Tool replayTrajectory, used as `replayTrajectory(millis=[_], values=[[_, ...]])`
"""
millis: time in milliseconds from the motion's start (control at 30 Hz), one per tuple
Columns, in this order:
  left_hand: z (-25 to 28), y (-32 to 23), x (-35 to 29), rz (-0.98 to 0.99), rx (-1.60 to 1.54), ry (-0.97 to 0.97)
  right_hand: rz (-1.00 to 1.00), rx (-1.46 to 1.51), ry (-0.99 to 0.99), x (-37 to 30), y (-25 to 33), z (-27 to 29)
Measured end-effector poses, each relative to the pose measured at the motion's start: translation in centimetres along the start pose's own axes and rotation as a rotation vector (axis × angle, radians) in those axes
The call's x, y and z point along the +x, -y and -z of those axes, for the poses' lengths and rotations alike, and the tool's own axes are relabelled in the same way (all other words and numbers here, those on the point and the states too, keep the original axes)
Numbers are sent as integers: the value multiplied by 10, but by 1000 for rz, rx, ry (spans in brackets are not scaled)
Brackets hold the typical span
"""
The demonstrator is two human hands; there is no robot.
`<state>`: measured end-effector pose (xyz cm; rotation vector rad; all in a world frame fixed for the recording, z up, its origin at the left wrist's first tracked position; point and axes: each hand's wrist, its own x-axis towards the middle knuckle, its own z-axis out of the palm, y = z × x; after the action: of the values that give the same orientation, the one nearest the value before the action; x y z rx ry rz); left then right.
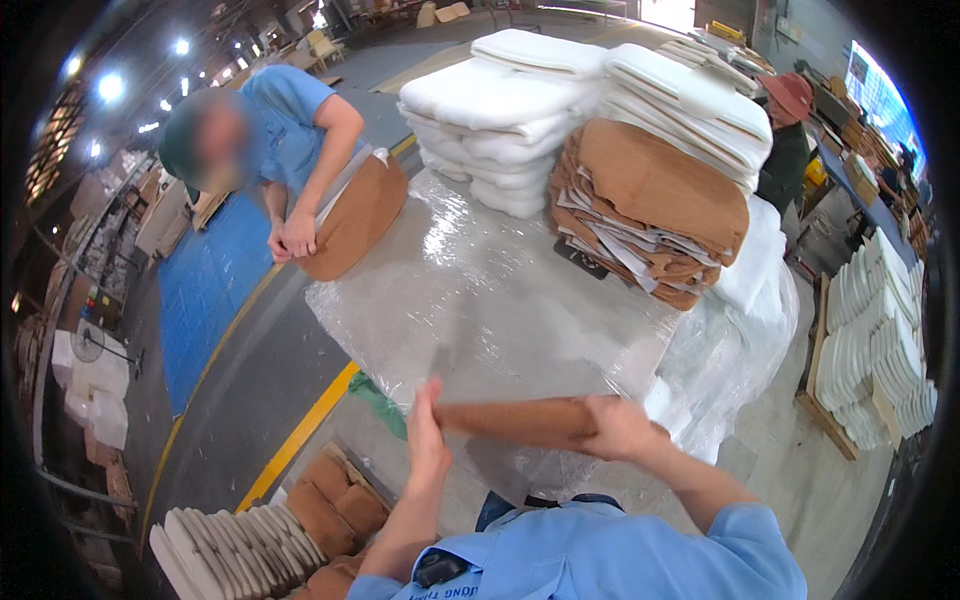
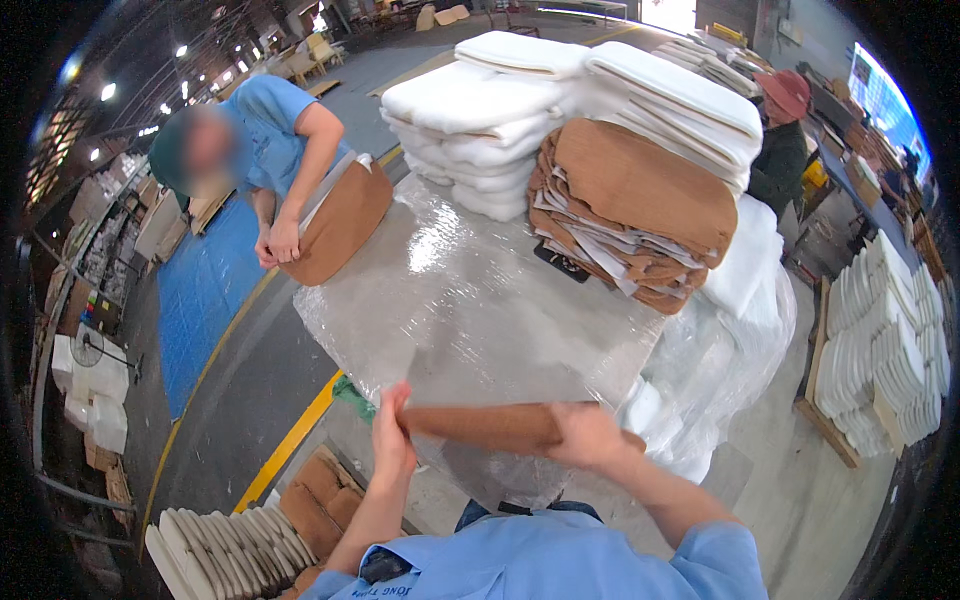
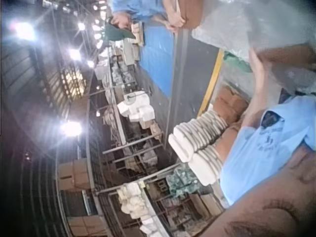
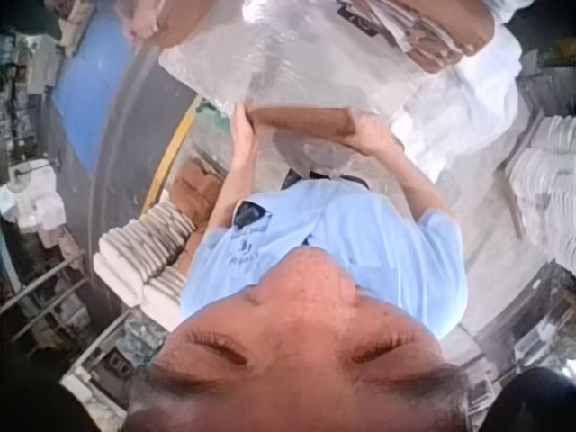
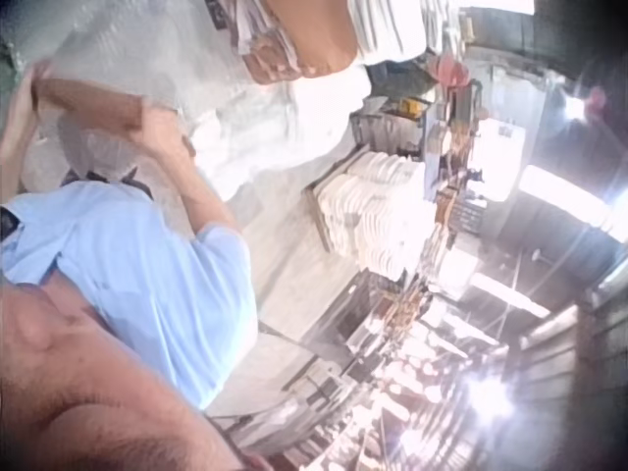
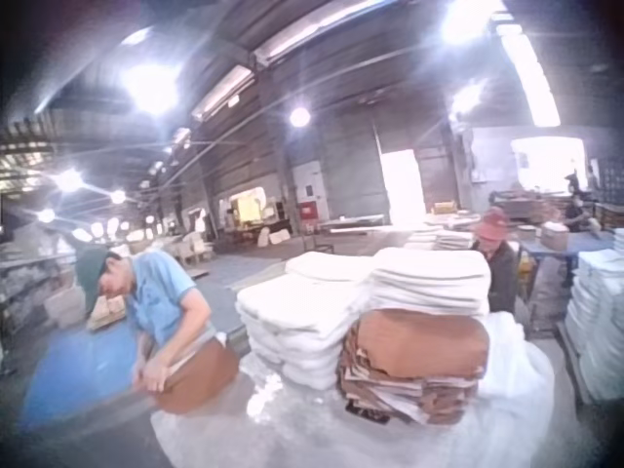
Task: The person inserts white foam inserts into brown fabric covers, aligns edges, and tucks the foam to fit. The person then stacks the finished cushion covers on a nearby pile.
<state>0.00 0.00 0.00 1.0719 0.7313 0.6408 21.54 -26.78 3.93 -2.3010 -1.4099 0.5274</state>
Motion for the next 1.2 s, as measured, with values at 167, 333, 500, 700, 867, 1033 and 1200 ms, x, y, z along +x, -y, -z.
replayTrajectory(millis=[167,333,500,700,867,1033,1200], values=[[-94,-23,1,-42,-80,97,-344,428,-318,-51,-48,32],[-125,45,-2,281,352,186,-456,1149,-550,-75,-56,25],[-173,49,12,381,141,414,-346,1657,-723,-81,-9,-8],[-167,26,30,400,504,605,-345,1633,-173,-117,-13,-7],[-135,53,19,431,648,784,-284,1352,192,-129,-17,-20],[-95,75,7,370,1011,816,-201,1169,402,-132,2,-35],[-84,103,-24,256,1337,803,-14,687,468,-123,-16,-68]])
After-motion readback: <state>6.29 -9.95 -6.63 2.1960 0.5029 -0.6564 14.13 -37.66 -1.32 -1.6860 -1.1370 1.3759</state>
